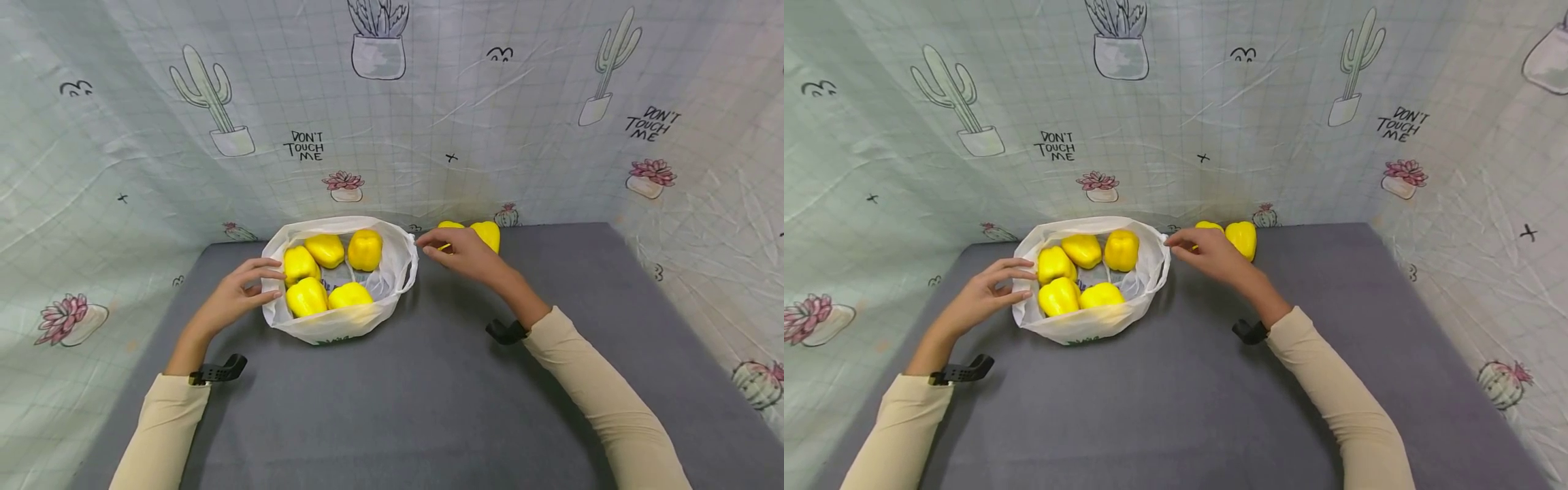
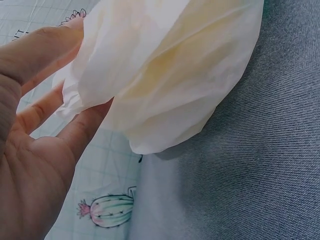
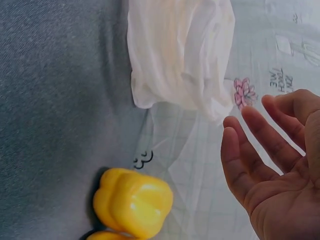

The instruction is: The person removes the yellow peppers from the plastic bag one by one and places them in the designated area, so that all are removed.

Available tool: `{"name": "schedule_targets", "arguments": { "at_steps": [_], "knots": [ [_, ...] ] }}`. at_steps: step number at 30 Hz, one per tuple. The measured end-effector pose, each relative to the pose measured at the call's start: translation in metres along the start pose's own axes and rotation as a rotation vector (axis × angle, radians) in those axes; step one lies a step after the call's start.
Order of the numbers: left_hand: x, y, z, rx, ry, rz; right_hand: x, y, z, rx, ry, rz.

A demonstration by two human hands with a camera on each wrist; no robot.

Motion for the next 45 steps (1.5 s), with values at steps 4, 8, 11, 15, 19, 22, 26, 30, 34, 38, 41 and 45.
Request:
{"name": "schedule_targets", "arguments": {
  "at_steps": [4, 8, 11, 15, 19, 22, 26, 30, 34, 38, 41, 45],
  "knots": [
    [-0.002, 0.002, 0.0, 0.003, 0.0, 0.003, 0.009, 0.002, -0.005, 0.013, -0.055, 0.007],
    [-0.003, 0.002, 0.0, 0.006, 0.007, -0.003, 0.015, 0.003, -0.01, 0.015, -0.085, 0.052],
    [-0.004, 0.002, 0.0, 0.004, 0.015, -0.013, 0.019, 0.004, -0.012, 0.024, -0.1, 0.07],
    [-0.004, 0.003, 0.001, 0.003, 0.022, -0.015, 0.024, 0.006, -0.015, 0.054, -0.113, 0.064],
    [-0.004, 0.003, 0.001, 0.004, 0.033, -0.014, 0.028, 0.008, -0.019, 0.081, -0.123, 0.057],
    [-0.005, 0.003, 0.001, 0.006, 0.044, -0.012, 0.03, 0.01, -0.023, 0.098, -0.129, 0.065],
    [-0.006, 0.004, 0.001, 0.008, 0.05, -0.008, 0.033, 0.012, -0.029, 0.119, -0.148, 0.089],
    [-0.006, 0.004, -0.001, 0.009, 0.051, -0.017, 0.036, 0.015, -0.037, 0.15, -0.173, 0.123],
    [-0.008, 0.005, -0.001, 0.013, 0.047, -0.026, 0.041, 0.018, -0.046, 0.2, -0.201, 0.152],
    [-0.009, 0.005, 0.0, 0.009, 0.038, -0.037, 0.048, 0.024, -0.056, 0.274, -0.234, 0.136],
    [-0.01, 0.003, 0.002, 0.001, 0.03, -0.041, 0.053, 0.031, -0.063, 0.335, -0.259, 0.13],
    [-0.009, 0.003, 0.004, 0.003, 0.035, -0.041, 0.057, 0.045, -0.072, 0.43, -0.31, 0.17]
  ]
}}
Point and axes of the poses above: each hand's wrist, its own z-axis away from the middle knuckle, its own y-axis out of the palm, x = y × z, the point moved 5 cm from there along -z, towards the middle knuckle, and after that the axes turned 13 degrees about z, right-handed, at the moved point
